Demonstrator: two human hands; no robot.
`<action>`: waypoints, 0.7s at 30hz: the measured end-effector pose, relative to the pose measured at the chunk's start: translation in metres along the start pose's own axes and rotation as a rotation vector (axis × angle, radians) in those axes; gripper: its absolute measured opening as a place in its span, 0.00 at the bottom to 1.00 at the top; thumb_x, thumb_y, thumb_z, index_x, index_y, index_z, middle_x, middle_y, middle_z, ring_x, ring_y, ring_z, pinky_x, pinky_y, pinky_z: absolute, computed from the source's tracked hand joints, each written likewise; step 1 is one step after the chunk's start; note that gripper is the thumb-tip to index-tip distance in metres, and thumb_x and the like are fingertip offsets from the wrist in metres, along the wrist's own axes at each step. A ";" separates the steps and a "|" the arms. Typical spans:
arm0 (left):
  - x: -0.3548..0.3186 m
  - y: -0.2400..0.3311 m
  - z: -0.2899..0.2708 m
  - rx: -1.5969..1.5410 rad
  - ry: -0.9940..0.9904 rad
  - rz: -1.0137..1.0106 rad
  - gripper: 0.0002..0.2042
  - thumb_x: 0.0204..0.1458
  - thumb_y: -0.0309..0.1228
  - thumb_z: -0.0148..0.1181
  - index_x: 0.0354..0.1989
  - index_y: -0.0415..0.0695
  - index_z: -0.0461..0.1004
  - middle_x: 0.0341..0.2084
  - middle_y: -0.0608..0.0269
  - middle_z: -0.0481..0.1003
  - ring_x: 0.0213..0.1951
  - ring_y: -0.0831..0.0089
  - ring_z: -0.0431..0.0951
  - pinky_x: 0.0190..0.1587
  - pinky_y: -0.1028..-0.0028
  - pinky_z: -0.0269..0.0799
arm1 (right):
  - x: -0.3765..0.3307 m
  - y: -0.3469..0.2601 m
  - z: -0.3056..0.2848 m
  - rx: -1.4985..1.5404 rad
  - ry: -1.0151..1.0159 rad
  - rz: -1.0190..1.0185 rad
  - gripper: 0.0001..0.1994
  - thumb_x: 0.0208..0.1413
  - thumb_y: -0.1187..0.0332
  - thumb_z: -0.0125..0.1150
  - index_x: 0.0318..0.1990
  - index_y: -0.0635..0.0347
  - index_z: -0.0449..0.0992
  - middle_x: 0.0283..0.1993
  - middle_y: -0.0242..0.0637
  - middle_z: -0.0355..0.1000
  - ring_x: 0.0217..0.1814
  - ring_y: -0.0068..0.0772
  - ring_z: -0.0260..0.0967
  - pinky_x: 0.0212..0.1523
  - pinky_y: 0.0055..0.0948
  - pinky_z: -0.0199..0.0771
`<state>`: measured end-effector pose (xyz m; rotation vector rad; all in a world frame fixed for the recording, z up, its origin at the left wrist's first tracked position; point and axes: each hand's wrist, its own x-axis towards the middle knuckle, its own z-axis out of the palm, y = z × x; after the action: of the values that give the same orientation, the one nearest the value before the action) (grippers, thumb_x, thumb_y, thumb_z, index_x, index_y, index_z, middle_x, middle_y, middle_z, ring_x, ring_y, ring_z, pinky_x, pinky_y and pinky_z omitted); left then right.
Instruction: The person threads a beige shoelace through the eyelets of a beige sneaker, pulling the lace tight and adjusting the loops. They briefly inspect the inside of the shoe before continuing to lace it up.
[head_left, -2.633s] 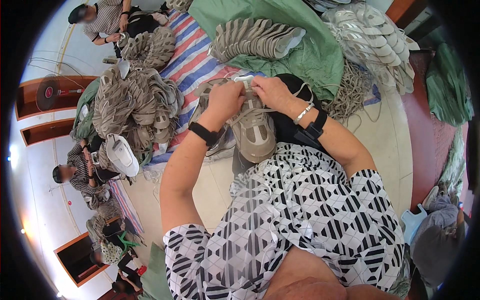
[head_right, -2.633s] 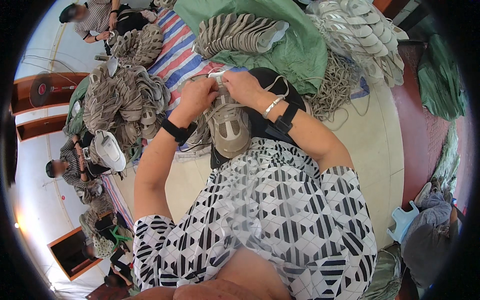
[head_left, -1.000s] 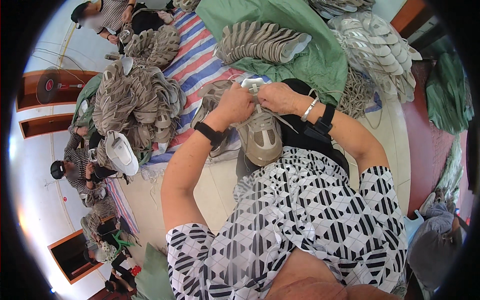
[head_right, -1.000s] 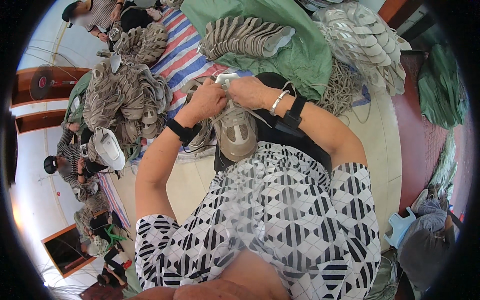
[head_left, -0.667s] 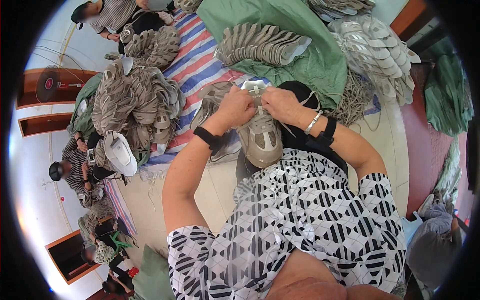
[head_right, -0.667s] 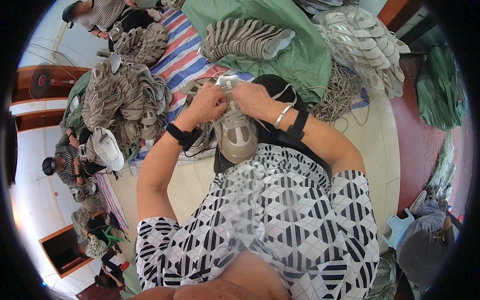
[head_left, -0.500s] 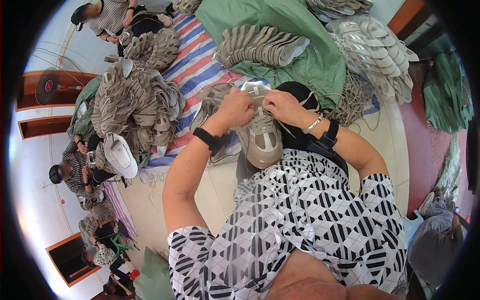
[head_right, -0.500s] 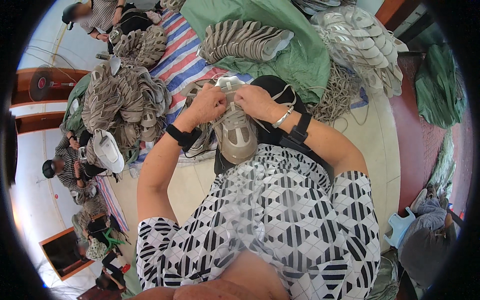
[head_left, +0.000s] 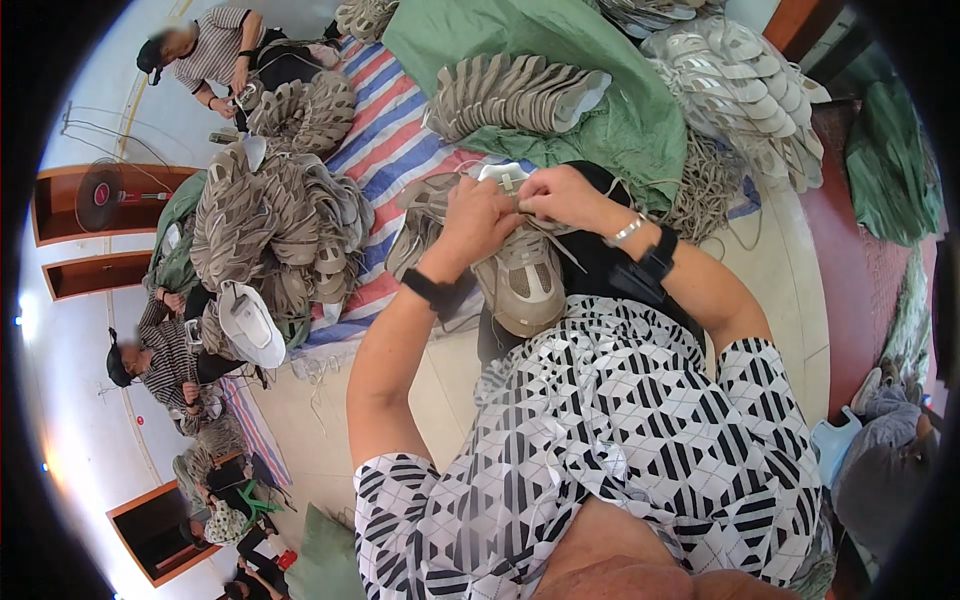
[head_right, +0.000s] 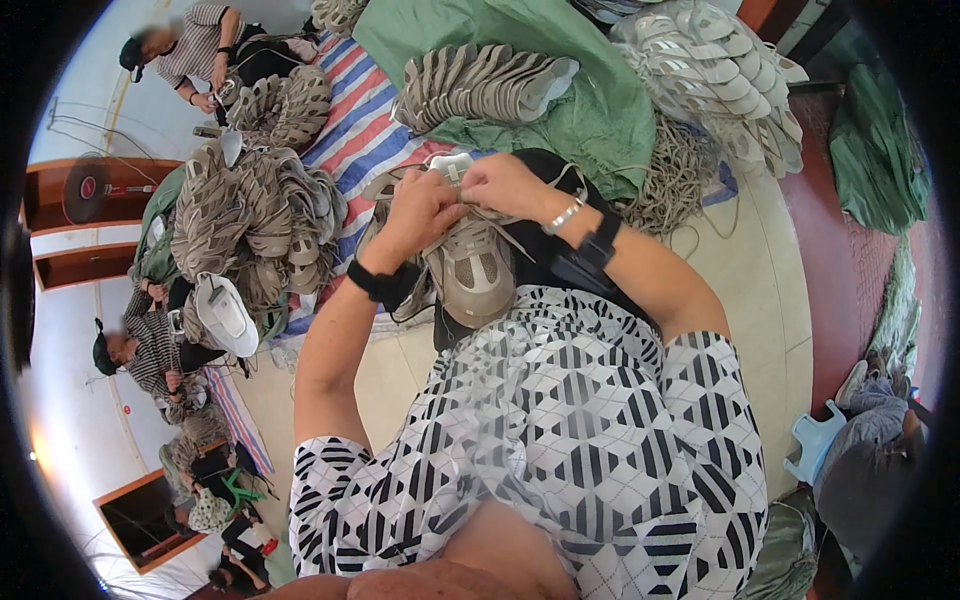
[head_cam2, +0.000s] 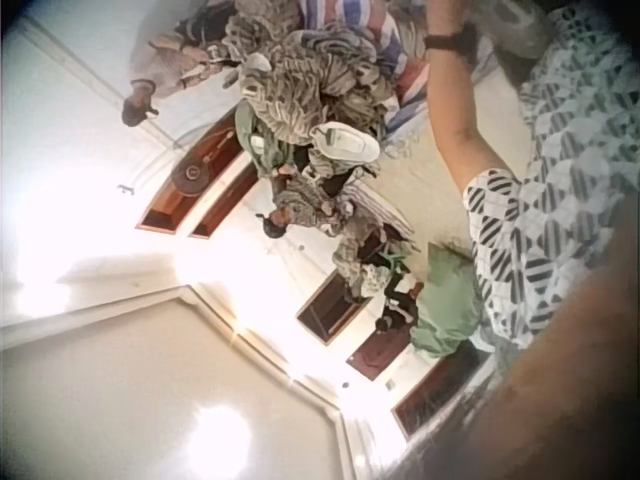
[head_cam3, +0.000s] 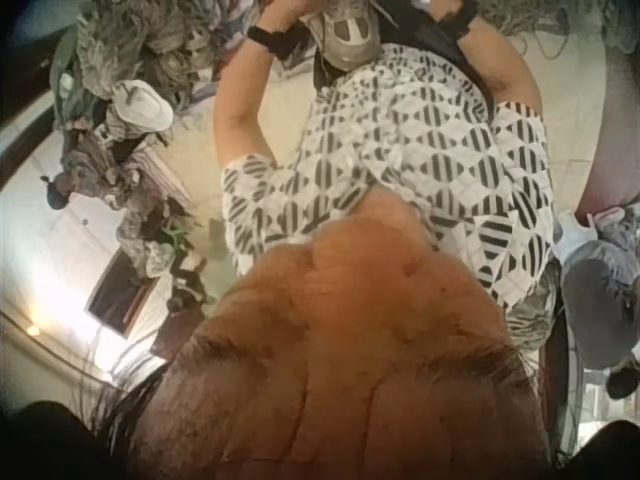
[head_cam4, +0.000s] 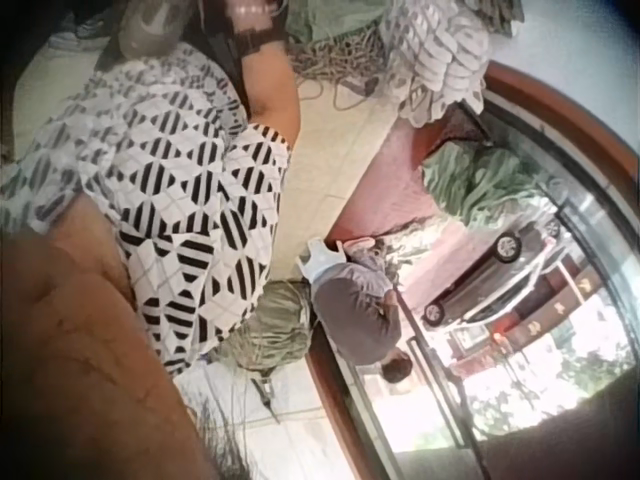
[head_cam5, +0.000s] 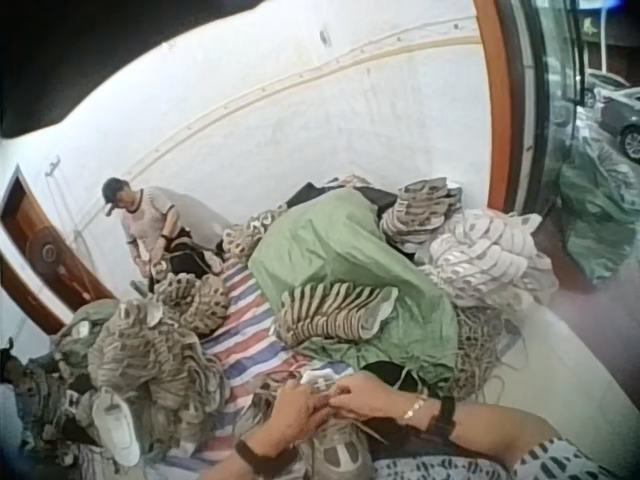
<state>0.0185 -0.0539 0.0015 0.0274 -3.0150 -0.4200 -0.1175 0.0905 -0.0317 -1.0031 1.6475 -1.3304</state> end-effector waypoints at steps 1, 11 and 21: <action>-0.002 0.000 -0.006 0.008 0.137 0.043 0.09 0.46 0.39 0.63 0.27 0.47 0.78 0.29 0.61 0.72 0.37 0.58 0.68 0.43 0.61 0.62 | -0.004 -0.002 -0.004 -0.280 0.269 -0.350 0.16 0.52 0.59 0.57 0.26 0.65 0.77 0.23 0.47 0.73 0.24 0.50 0.69 0.29 0.41 0.69; -0.004 0.021 -0.016 0.214 -0.009 -0.088 0.12 0.45 0.43 0.63 0.22 0.47 0.76 0.28 0.62 0.72 0.37 0.62 0.70 0.40 0.61 0.63 | -0.062 0.001 0.012 -0.775 -0.055 -0.059 0.12 0.50 0.61 0.61 0.27 0.64 0.77 0.26 0.51 0.73 0.32 0.52 0.74 0.35 0.44 0.73; 0.002 -0.010 -0.014 -0.362 -0.199 -0.285 0.14 0.46 0.37 0.64 0.21 0.37 0.73 0.20 0.56 0.72 0.26 0.63 0.72 0.29 0.67 0.65 | -0.075 -0.004 -0.004 -0.556 0.093 -0.180 0.09 0.52 0.65 0.58 0.29 0.62 0.73 0.27 0.43 0.70 0.32 0.47 0.70 0.34 0.41 0.69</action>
<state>0.0179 -0.0676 0.0120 0.4134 -3.0791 -1.0467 -0.0919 0.1604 -0.0201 -1.4554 2.0987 -1.0570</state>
